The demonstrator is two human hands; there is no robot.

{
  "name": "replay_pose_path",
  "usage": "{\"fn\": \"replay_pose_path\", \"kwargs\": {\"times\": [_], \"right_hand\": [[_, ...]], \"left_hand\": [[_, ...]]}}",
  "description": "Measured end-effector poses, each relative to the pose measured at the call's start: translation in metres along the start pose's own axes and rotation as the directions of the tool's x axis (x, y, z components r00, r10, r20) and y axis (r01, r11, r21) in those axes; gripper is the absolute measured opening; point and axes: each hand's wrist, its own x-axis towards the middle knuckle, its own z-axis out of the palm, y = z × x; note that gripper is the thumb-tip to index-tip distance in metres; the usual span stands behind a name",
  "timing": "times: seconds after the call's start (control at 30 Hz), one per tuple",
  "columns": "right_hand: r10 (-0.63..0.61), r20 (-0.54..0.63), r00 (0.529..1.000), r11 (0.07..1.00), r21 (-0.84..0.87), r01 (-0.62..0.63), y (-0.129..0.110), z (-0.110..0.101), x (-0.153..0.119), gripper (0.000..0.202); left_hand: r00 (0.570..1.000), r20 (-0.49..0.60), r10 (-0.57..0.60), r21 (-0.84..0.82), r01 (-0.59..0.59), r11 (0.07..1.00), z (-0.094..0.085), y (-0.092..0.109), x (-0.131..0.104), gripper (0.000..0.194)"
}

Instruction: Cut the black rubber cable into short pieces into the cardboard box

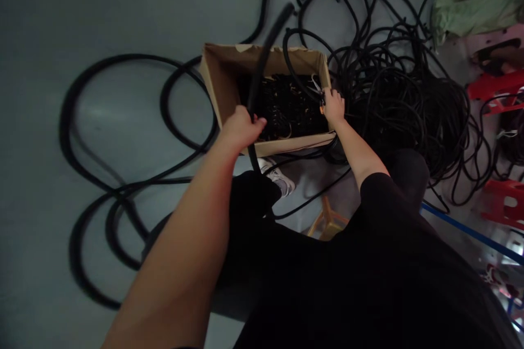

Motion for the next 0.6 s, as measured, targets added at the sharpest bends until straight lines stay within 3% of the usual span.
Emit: {"fn": "replay_pose_path", "kwargs": {"times": [0.1,0.2,0.27,0.37,0.47,0.6], "right_hand": [[-0.082,0.137,0.987,0.996,-0.02,0.085,-0.005,0.009,0.013,0.064],[-0.178,0.208,0.962,0.979,-0.06,0.194,0.005,0.013,0.02,0.063],[-0.233,0.232,0.945,0.96,-0.098,0.261,0.016,0.016,0.018,0.063],[-0.317,0.273,0.909,0.934,-0.077,0.349,0.033,0.022,0.007,0.054],[-0.332,0.296,0.896,0.941,0.041,0.335,0.045,0.025,-0.009,0.043],[-0.316,0.297,0.901,0.938,0.241,0.249,0.05,0.02,-0.019,0.039]], "left_hand": [[0.981,0.182,-0.069,0.082,0.055,0.995,0.038,-0.002,0.014,0.043],[0.948,0.31,-0.069,0.182,0.012,0.983,0.077,-0.006,0.024,0.053],[0.929,0.364,-0.066,0.241,-0.025,0.97,0.101,-0.008,0.027,0.056],[0.924,0.38,-0.043,0.283,-0.072,0.957,0.127,-0.008,0.025,0.046],[0.931,0.364,-0.021,0.324,-0.106,0.94,0.132,-0.008,0.024,0.043],[0.942,0.336,0.004,0.415,-0.151,0.897,0.106,-0.015,0.031,0.05]]}}
